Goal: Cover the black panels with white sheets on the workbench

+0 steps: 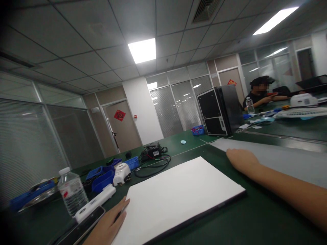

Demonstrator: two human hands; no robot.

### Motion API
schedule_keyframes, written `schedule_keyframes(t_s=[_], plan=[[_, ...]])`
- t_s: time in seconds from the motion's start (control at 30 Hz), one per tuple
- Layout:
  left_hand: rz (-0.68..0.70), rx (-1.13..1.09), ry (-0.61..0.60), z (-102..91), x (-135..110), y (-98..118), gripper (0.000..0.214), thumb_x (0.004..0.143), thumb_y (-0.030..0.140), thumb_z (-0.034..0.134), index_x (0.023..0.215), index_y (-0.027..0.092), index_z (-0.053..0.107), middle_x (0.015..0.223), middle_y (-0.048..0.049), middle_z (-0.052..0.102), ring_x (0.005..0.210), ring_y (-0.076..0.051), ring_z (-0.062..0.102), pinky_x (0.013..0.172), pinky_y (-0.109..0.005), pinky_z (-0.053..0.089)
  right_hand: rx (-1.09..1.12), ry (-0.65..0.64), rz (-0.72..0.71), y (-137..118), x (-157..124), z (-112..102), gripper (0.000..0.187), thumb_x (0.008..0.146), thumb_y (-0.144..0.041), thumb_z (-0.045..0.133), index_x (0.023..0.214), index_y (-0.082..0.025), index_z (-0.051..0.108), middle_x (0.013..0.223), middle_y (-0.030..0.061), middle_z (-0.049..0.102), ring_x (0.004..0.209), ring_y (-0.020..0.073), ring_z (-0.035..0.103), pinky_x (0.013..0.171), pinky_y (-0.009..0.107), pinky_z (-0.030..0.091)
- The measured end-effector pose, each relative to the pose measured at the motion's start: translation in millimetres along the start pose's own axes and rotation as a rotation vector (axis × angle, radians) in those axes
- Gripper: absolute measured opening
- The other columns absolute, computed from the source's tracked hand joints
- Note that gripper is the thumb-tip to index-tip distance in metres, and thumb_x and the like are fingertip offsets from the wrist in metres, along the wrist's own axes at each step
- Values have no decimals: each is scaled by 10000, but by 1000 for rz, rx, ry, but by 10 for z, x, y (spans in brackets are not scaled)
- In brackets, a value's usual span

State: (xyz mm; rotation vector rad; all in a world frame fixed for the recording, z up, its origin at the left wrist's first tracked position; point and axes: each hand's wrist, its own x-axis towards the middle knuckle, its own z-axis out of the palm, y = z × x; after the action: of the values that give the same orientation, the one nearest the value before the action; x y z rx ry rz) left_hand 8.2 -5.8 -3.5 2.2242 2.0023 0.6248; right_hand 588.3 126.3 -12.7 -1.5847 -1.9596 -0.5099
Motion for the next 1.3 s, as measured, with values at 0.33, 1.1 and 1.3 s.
schedule_keyframes(t_s=[0.33, 1.1, 1.3], plan=[[-16, -34, -26, 0, -17, 18, 724, 942, 575, 265, 1440, 100, 487, 1532, -83, 447, 1435, -250, 380, 1220, -444, 191, 58, -173, -507, -1579, -201, -320, 474, 858, -41, 417, 1218, -257, 637, 1098, 67, 719, 911, 224, 695, 793, 360, 518], [-17, -9, -56, -31, -41, 40, 766, 947, 601, 199, 1477, 97, 427, 1552, -89, 411, 1443, -265, 364, 1215, -494, 203, 536, -372, -780, -2165, -532, -758, 349, 984, -287, 417, 1259, -219, 620, 1189, 98, 666, 1112, 216, 597, 978, 369, 415], [-21, 40, -44, -2, 25, -36, 702, 886, 550, 401, 1423, 112, 514, 1562, -113, 396, 1443, -274, 362, 1214, -463, 202, 571, -452, -753, -2175, -511, -864, 373, 981, -305, 417, 1303, -268, 603, 1239, 62, 657, 1139, 209, 591, 993, 377, 427]])
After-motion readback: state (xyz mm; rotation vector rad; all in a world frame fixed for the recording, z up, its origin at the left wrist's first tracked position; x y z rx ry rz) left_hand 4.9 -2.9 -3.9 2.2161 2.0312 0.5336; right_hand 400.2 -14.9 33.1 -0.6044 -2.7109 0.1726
